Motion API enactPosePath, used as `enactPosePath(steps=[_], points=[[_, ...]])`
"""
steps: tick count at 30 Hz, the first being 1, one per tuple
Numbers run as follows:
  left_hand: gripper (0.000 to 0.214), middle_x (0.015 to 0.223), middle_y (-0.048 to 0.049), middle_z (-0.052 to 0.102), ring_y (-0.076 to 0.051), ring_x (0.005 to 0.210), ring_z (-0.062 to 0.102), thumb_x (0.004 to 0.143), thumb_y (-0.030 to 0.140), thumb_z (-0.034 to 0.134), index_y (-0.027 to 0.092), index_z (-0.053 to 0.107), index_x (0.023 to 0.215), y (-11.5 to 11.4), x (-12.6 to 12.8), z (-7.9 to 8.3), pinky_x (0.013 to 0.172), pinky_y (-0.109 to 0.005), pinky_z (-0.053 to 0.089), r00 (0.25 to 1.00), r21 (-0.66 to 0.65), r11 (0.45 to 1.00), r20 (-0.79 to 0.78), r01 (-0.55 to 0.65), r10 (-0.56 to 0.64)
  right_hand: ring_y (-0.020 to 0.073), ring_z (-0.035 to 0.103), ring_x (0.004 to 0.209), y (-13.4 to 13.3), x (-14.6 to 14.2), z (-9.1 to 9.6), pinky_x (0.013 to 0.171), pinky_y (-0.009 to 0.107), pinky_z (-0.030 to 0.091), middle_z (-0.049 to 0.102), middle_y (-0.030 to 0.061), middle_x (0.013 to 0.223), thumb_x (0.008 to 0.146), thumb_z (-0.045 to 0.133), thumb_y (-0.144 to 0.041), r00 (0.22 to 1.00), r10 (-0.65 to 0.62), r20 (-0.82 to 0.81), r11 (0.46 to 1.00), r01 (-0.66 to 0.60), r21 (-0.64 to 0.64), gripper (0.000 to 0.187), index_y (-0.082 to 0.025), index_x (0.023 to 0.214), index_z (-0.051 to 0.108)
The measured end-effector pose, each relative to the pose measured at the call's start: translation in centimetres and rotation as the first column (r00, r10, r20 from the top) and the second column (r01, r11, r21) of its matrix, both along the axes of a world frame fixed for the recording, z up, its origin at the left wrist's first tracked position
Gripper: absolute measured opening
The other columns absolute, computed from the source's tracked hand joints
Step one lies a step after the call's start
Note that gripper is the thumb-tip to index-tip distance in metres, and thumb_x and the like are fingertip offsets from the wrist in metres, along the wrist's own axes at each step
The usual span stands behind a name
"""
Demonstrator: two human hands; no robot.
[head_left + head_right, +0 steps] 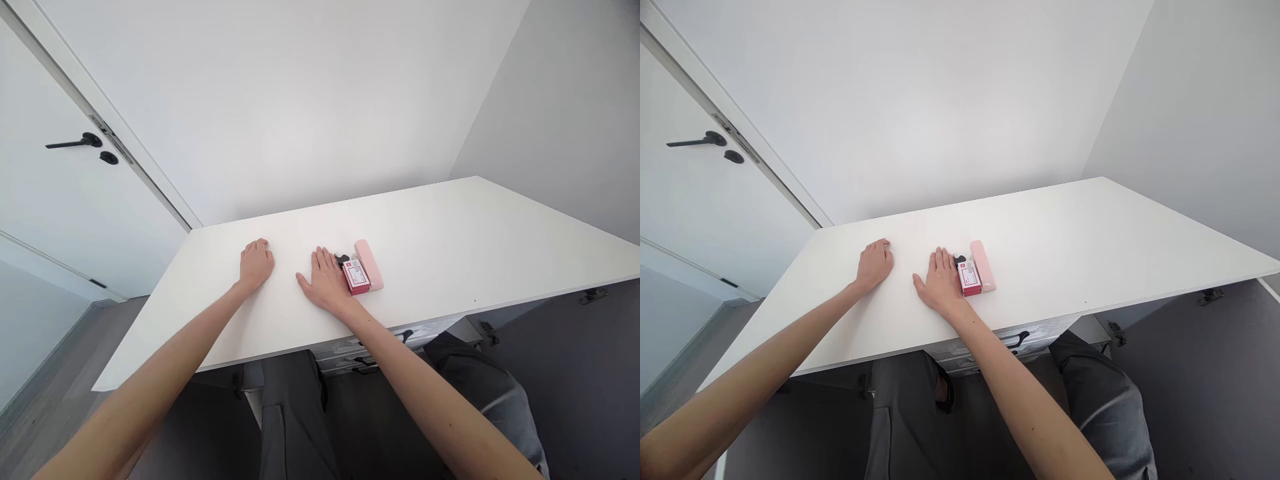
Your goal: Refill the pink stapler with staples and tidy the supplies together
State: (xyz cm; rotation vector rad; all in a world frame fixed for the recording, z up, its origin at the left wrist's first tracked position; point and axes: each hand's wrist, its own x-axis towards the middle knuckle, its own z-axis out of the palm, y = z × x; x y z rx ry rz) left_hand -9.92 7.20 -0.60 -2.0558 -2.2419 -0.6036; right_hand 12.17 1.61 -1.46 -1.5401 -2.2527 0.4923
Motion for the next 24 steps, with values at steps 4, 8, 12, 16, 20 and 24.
enactPosePath(steps=[4,8,12,16,20,24], points=[[0.041,0.14,-0.0166,0.065,-0.033,0.14,0.051,0.096,0.019,0.037,0.016,0.056,0.131,0.0,0.0,0.1,0.119,-0.051,0.037,1.0,-0.007,1.0,0.004,-0.001,0.001,0.0297,0.007,0.166,0.9,2.4,-0.1,0.133,0.041,0.003,0.013,0.0218,0.177,0.106,0.034,-0.054,0.999,-0.012,0.03,1.0,0.012,-0.007,0.085,0.006,0.165,0.024],[0.041,0.14,-0.0168,0.064,-0.033,0.14,0.051,0.096,0.019,0.036,0.016,0.056,0.132,0.0,0.0,0.2,0.119,-0.051,0.037,1.0,-0.009,1.0,0.005,-0.002,0.002,0.0302,0.008,0.165,1.7,4.8,-0.2,0.134,0.041,0.004,0.013,0.0219,0.177,0.106,0.033,-0.053,0.997,-0.047,0.066,0.999,0.047,-0.003,0.084,0.006,0.165,0.025],[0.041,0.14,-0.0167,0.065,-0.033,0.14,0.051,0.096,0.02,0.037,0.016,0.056,0.132,0.0,0.1,0.2,0.119,-0.051,0.037,1.0,-0.01,1.0,0.005,0.001,-0.001,0.0307,0.011,0.165,2.6,7.2,-0.6,0.134,0.04,0.006,0.015,0.0223,0.176,0.106,0.032,-0.053,0.992,-0.071,0.102,0.997,0.071,0.007,0.083,0.006,0.165,0.024],[0.04,0.14,-0.0157,0.065,-0.032,0.139,0.052,0.095,0.02,0.037,0.018,0.056,0.131,0.0,0.0,0.3,0.119,-0.051,0.037,1.0,-0.008,1.0,0.003,0.0,0.0,0.0304,0.014,0.165,4.0,10.4,-1.0,0.134,0.042,0.01,0.018,0.0219,0.176,0.107,0.03,-0.053,0.989,-0.049,0.138,0.999,0.046,0.023,0.083,0.005,0.165,0.024],[0.04,0.139,-0.0157,0.065,-0.033,0.139,0.052,0.095,0.02,0.036,0.018,0.056,0.131,0.0,0.0,0.3,0.119,-0.051,0.037,1.0,-0.011,1.0,0.003,0.002,-0.002,0.0298,0.017,0.164,5.7,14.3,-1.6,0.134,0.043,0.013,0.023,0.0216,0.175,0.106,0.028,-0.058,0.988,-0.007,0.152,0.998,-0.001,0.055,0.083,0.001,0.165,0.028],[0.04,0.139,-0.0154,0.065,-0.033,0.14,0.051,0.095,0.021,0.037,0.018,0.056,0.13,0.0,-0.1,0.3,0.12,-0.052,0.037,1.0,-0.008,1.0,0.006,0.001,-0.001,0.0305,0.02,0.164,7.2,18.0,-2.2,0.133,0.047,0.018,0.027,0.0205,0.174,0.106,0.026,-0.063,0.988,-0.037,0.152,0.997,0.026,0.074,0.083,-0.004,0.165,0.031]])
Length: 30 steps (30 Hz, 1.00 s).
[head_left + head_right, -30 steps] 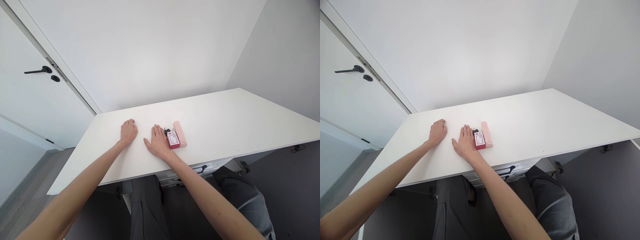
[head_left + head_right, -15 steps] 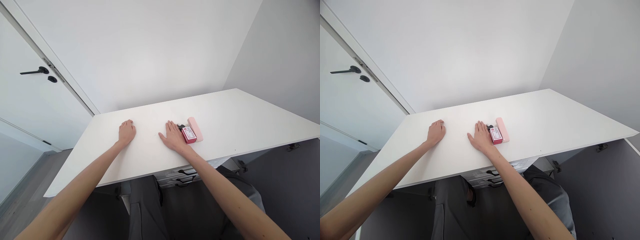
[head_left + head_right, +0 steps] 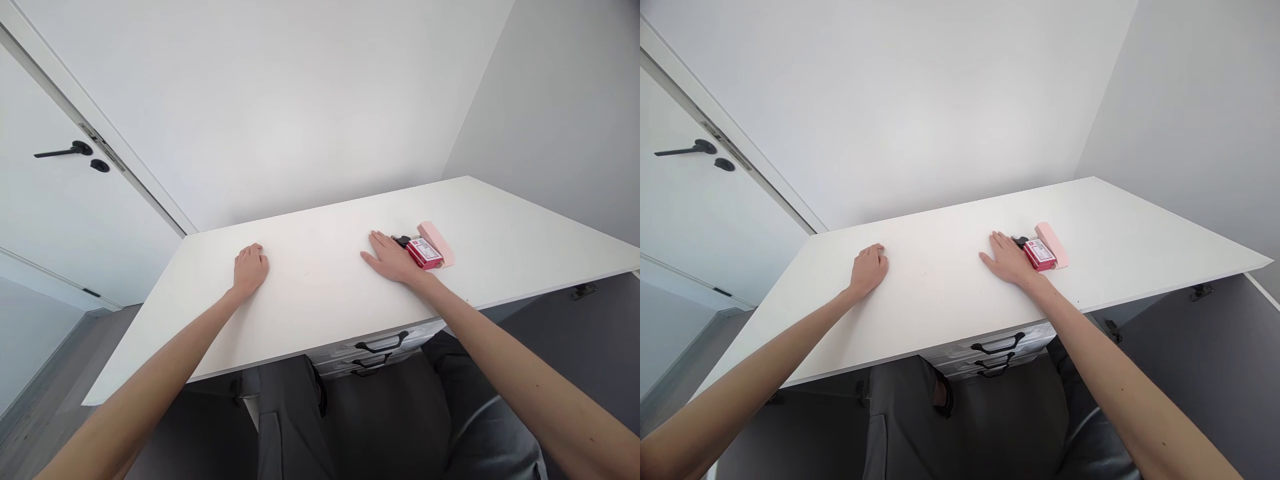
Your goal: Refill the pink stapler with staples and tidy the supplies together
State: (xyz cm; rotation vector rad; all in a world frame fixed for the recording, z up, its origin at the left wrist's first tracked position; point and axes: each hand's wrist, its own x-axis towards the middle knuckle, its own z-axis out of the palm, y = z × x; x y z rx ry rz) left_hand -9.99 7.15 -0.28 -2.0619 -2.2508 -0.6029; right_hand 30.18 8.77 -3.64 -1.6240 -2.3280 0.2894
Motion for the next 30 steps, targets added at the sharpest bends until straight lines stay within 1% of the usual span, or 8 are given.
enactPosePath(steps=[6,9,11,15,19,23,27,30], points=[[0.039,0.14,-0.0156,0.065,-0.033,0.14,0.051,0.094,0.022,0.039,0.019,0.056,0.13,0.0,0.1,0.2,0.12,-0.052,0.037,1.0,-0.005,1.0,0.001,-0.006,0.006,0.0304,0.023,0.163,1.1,4.3,-0.3,0.131,0.049,0.024,0.029,0.0181,0.174,0.107,0.026,-0.059,0.998,-0.064,0.013,0.998,0.064,-0.001,0.077,-0.007,0.164,0.034],[0.039,0.139,-0.0157,0.065,-0.033,0.139,0.052,0.095,0.021,0.039,0.019,0.056,0.129,-0.1,0.1,0.3,0.119,-0.052,0.037,1.0,-0.007,1.0,0.0,-0.009,0.009,0.0311,0.023,0.163,1.4,5.8,-0.5,0.13,0.05,0.027,0.029,0.0174,0.174,0.107,0.028,-0.057,0.993,-0.117,-0.004,0.993,0.117,-0.004,0.076,-0.007,0.163,0.035],[0.039,0.139,-0.016,0.065,-0.033,0.139,0.052,0.095,0.021,0.038,0.018,0.056,0.129,-0.1,0.2,0.3,0.119,-0.052,0.037,1.0,-0.006,1.0,-0.002,-0.012,0.012,0.032,0.025,0.162,1.7,6.4,-0.8,0.13,0.05,0.027,0.03,0.0188,0.173,0.107,0.029,-0.055,0.988,-0.154,-0.022,0.988,0.154,0.012,0.074,-0.006,0.162,0.036],[0.038,0.137,-0.0163,0.066,-0.033,0.139,0.053,0.095,0.021,0.038,0.018,0.056,0.128,-0.1,0.2,0.4,0.118,-0.051,0.038,1.0,-0.005,1.0,-0.007,-0.014,0.014,0.0355,0.028,0.161,2.1,6.6,-1.3,0.129,0.052,0.027,0.035,0.0235,0.17,0.106,0.032,-0.052,0.975,-0.217,-0.047,0.974,0.219,0.049,0.074,-0.002,0.159,0.039],[0.038,0.137,-0.0162,0.066,-0.033,0.139,0.052,0.095,0.021,0.037,0.018,0.056,0.128,0.0,0.2,0.4,0.118,-0.051,0.038,1.0,-0.004,1.0,-0.01,-0.01,0.01,0.037,0.03,0.159,2.1,6.5,-1.3,0.127,0.053,0.03,0.037,0.0231,0.169,0.105,0.032,-0.049,0.955,-0.285,-0.078,0.956,0.289,0.043,0.072,-0.002,0.159,0.04],[0.038,0.137,-0.0167,0.066,-0.034,0.138,0.053,0.095,0.022,0.038,0.018,0.056,0.128,0.0,0.1,0.4,0.118,-0.052,0.038,1.0,-0.002,1.0,-0.01,-0.008,0.008,0.0355,0.031,0.159,2.2,6.8,-1.5,0.129,0.051,0.029,0.038,0.0233,0.169,0.104,0.034,-0.047,0.958,-0.263,-0.115,0.962,0.27,0.049,0.072,-0.001,0.158,0.041],[0.038,0.137,-0.016,0.066,-0.033,0.138,0.053,0.094,0.022,0.04,0.019,0.057,0.128,0.0,0.1,0.3,0.118,-0.052,0.039,1.0,0.002,1.0,-0.009,-0.004,0.004,0.0345,0.035,0.157,2.3,7.1,-1.9,0.128,0.051,0.03,0.041,0.0213,0.168,0.103,0.036,-0.045,0.953,-0.27,-0.141,0.958,0.28,0.057,0.069,-0.004,0.158,0.044],[0.038,0.137,-0.0155,0.066,-0.033,0.138,0.053,0.095,0.022,0.039,0.019,0.057,0.128,0.0,0.1,0.2,0.118,-0.051,0.038,1.0,0.001,1.0,-0.011,0.003,-0.003,0.0343,0.036,0.156,2.0,6.9,-1.8,0.126,0.052,0.033,0.042,0.0194,0.167,0.104,0.035,-0.045,0.959,-0.257,-0.122,0.962,0.267,0.066,0.065,-0.006,0.155,0.048]])
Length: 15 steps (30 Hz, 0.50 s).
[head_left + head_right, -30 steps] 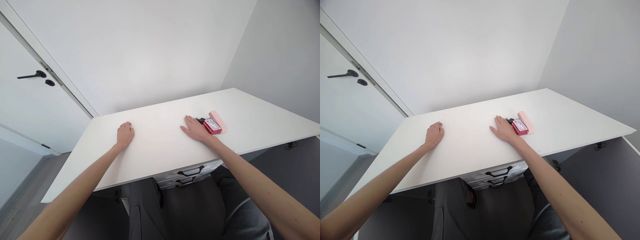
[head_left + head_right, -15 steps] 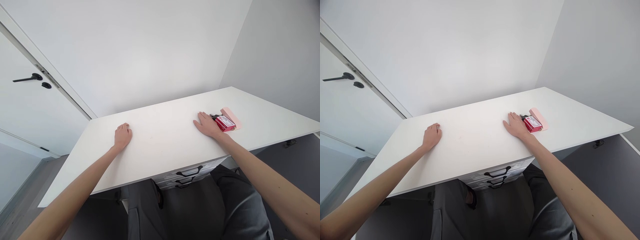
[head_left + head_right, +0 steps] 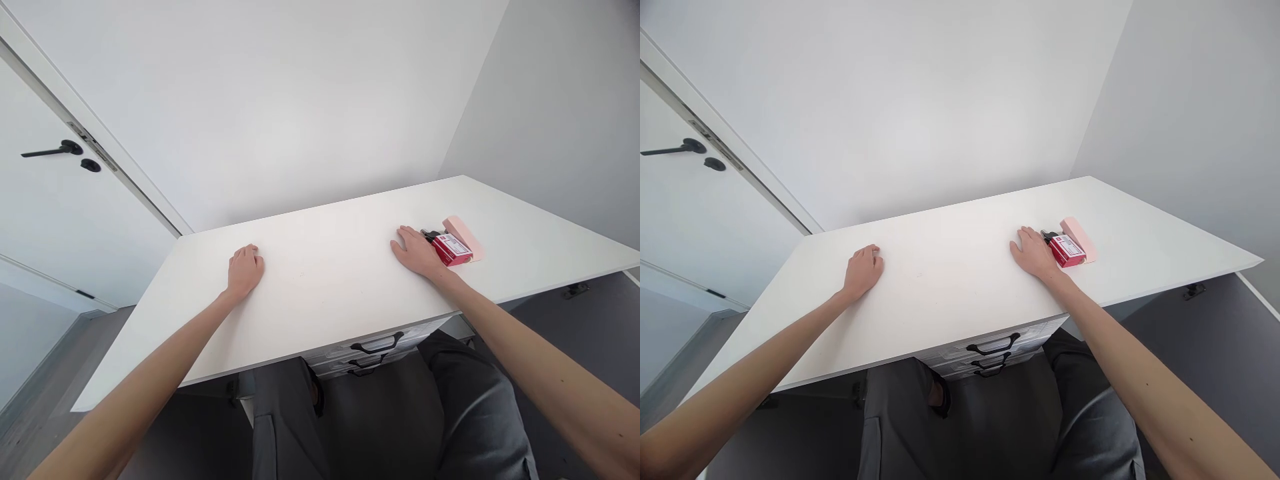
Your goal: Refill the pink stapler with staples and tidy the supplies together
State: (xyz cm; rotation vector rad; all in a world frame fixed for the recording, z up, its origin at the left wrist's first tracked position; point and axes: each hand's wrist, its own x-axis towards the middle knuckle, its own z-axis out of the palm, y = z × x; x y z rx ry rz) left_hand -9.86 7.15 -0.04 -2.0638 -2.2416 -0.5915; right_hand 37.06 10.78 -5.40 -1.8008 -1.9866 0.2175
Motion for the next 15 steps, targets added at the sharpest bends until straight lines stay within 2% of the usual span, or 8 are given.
enactPosePath(steps=[4,9,15], points=[[0.038,0.138,-0.016,0.066,-0.032,0.138,0.052,0.095,0.023,0.039,0.018,0.057,0.128,0.0,0.1,0.1,0.119,-0.052,0.037,1.0,0.0,1.0,0.0,0.005,-0.005,0.0324,0.031,0.159,-0.6,-0.6,0.6,0.128,0.051,0.03,0.038,0.016,0.17,0.106,0.031,-0.045,0.994,0.078,0.078,0.997,-0.076,-0.028,0.064,-0.008,0.154,0.05],[0.039,0.137,-0.0165,0.066,-0.032,0.139,0.052,0.095,0.023,0.037,0.018,0.057,0.128,0.0,0.2,0.1,0.119,-0.051,0.037,1.0,-0.001,1.0,-0.003,0.007,-0.007,0.0292,0.021,0.163,-0.8,-0.9,0.9,0.132,0.049,0.02,0.029,0.0176,0.174,0.108,0.025,-0.052,0.967,0.182,0.178,0.983,-0.171,-0.074,0.07,-0.007,0.16,0.041],[0.038,0.137,-0.0163,0.067,-0.033,0.139,0.053,0.096,0.024,0.038,0.019,0.058,0.128,-0.1,0.4,0.1,0.118,-0.051,0.038,1.0,0.012,1.0,-0.002,0.006,-0.006,0.0271,0.015,0.165,-1.2,-1.4,0.7,0.133,0.049,0.013,0.022,0.0169,0.176,0.107,0.02,-0.061,0.963,0.173,0.207,0.983,-0.155,-0.101,0.079,-0.008,0.165,0.031]])
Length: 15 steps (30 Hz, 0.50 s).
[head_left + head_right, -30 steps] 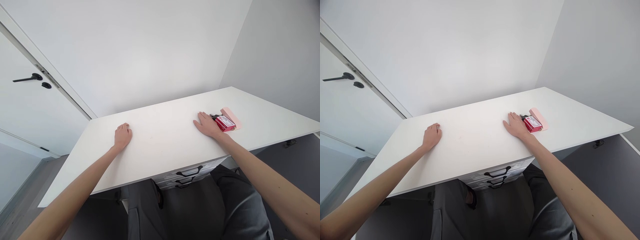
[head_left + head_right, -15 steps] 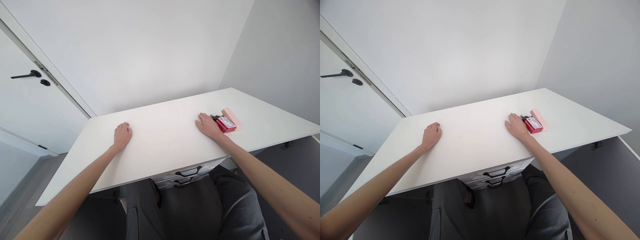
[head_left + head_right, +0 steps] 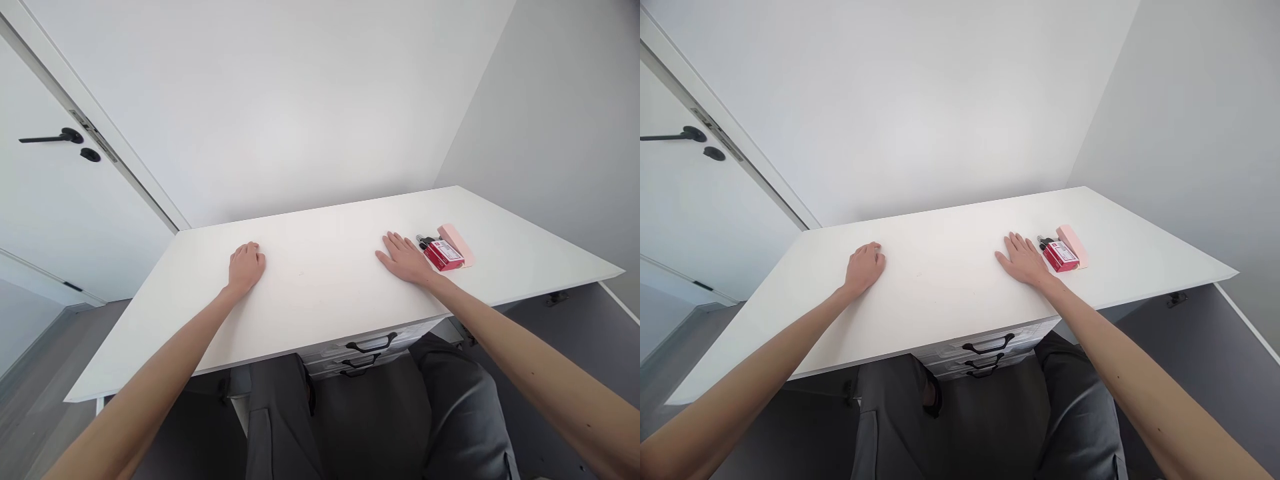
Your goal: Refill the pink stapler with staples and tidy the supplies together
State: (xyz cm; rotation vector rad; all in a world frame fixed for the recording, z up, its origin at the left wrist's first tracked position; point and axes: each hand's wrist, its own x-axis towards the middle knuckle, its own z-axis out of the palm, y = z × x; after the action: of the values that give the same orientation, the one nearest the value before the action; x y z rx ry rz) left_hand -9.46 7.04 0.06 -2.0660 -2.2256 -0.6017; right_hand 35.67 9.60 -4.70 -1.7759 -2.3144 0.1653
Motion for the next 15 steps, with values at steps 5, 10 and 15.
enactPosePath(steps=[5,10,15], points=[[0.039,0.137,-0.0154,0.067,-0.032,0.139,0.054,0.096,0.024,0.039,0.02,0.06,0.128,-0.2,0.09,0.01,0.118,-0.05,0.038,1.0,0.017,1.0,0.008,0.007,-0.007,0.0274,0.014,0.165,-0.54,-0.39,0.07,0.134,0.049,0.013,0.019,0.016,0.177,0.107,0.018,-0.064,1.0,-0.017,0.011,1.0,0.018,-0.018,0.083,-0.008,0.167,0.028],[0.041,0.145,-0.0144,0.063,-0.03,0.145,0.048,0.096,0.022,0.038,0.02,0.063,0.128,-0.14,0.08,-0.31,0.121,-0.05,0.037,1.0,0.03,1.0,0.0,0.005,-0.005,0.0273,0.014,0.165,-0.63,-0.49,0.04,0.134,0.049,0.013,0.02,0.0142,0.177,0.107,0.018,-0.064,0.999,-0.03,0.02,0.999,0.03,-0.02,0.082,-0.009,0.167,0.029],[0.042,0.145,-0.0131,0.064,-0.03,0.146,0.048,0.097,0.022,0.037,0.02,0.065,0.129,-0.03,-0.03,-0.62,0.122,-0.05,0.037,1.0,0.024,1.0,-0.016,0.006,-0.006,0.0267,0.015,0.165,-0.48,-0.4,-0.25,0.134,0.049,0.014,0.022,0.0145,0.177,0.107,0.019,-0.062,0.999,-0.03,0.032,1.0,0.03,-0.003,0.081,-0.009,0.167,0.03]])
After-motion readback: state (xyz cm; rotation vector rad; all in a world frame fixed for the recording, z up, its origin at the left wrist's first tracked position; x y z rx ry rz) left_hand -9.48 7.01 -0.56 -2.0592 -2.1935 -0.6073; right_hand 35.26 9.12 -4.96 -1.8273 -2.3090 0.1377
